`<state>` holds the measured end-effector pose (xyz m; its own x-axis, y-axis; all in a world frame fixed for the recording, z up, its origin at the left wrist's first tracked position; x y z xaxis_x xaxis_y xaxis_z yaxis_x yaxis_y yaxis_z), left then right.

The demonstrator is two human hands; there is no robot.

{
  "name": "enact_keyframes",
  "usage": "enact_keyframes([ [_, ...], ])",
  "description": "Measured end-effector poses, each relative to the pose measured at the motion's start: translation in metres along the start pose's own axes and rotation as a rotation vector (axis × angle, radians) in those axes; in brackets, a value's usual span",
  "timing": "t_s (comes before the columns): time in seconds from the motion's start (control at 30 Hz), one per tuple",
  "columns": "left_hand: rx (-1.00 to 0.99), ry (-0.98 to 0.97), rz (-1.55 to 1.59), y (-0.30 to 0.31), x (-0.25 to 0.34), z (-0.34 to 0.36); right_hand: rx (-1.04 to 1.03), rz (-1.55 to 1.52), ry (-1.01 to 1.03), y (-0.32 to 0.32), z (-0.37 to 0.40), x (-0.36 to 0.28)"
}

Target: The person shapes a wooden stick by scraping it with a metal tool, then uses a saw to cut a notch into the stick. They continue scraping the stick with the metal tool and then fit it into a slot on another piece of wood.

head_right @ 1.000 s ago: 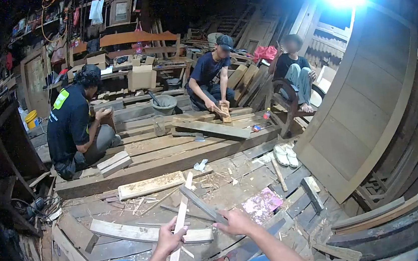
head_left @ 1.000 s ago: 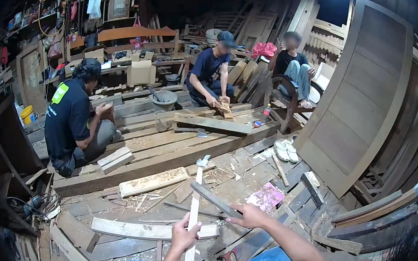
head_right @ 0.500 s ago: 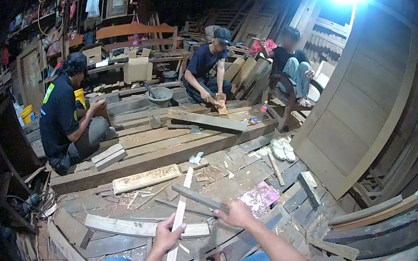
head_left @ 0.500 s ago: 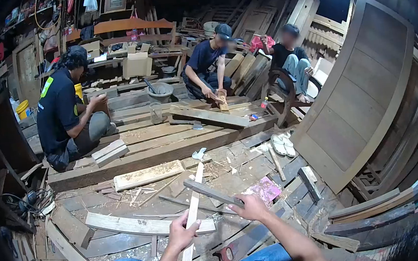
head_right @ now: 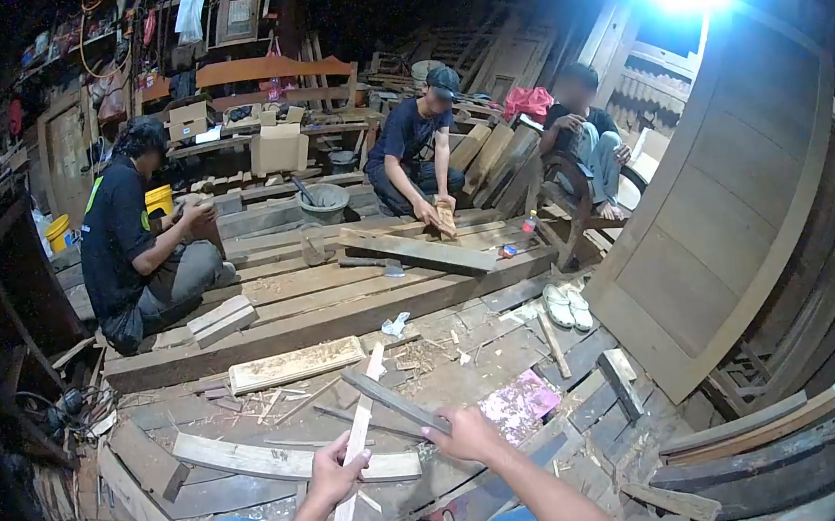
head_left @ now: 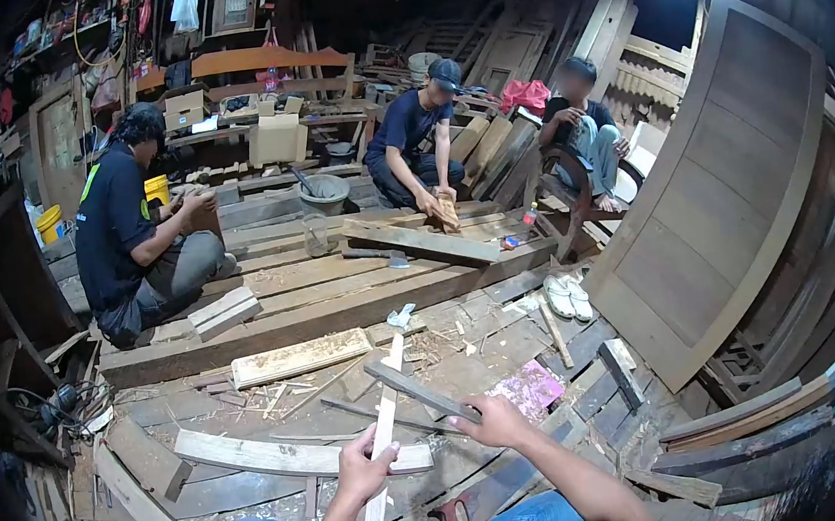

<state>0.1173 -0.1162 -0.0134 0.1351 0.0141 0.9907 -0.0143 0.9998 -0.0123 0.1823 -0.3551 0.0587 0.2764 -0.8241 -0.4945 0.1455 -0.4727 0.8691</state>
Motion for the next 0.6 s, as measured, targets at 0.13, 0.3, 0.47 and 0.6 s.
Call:
enact_keyframes([
  [0.13, 0.038, 0.009, -0.001, 0.002, -0.003, -0.002, -0.034, 0.028, -0.038, 0.008, 0.000, -0.009],
  [0.3, 0.051, -0.029, 0.000, 0.003, -0.004, -0.004, -0.004, 0.043, 0.030, 0.003, -0.001, -0.006],
  [0.47, 0.040, -0.015, -0.077, 0.004, -0.010, -0.005, -0.031, 0.054, 0.039, -0.002, -0.004, -0.004],
  [0.6, 0.072, -0.056, -0.022, 0.004, -0.005, -0.003, -0.040, 0.052, 0.020, -0.001, -0.004, -0.009],
])
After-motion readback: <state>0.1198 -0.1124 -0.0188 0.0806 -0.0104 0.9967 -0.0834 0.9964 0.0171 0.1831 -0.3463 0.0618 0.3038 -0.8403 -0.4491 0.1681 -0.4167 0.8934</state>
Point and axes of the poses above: each hand's wrist, its own z-axis away from the middle knuckle, its own y-axis out of the back of the hand, x = y × z, the point moved 1 cm from there along -z, towards the middle knuckle, and after that the axes turned 6 degrees about -z, right-handed, at the moved point
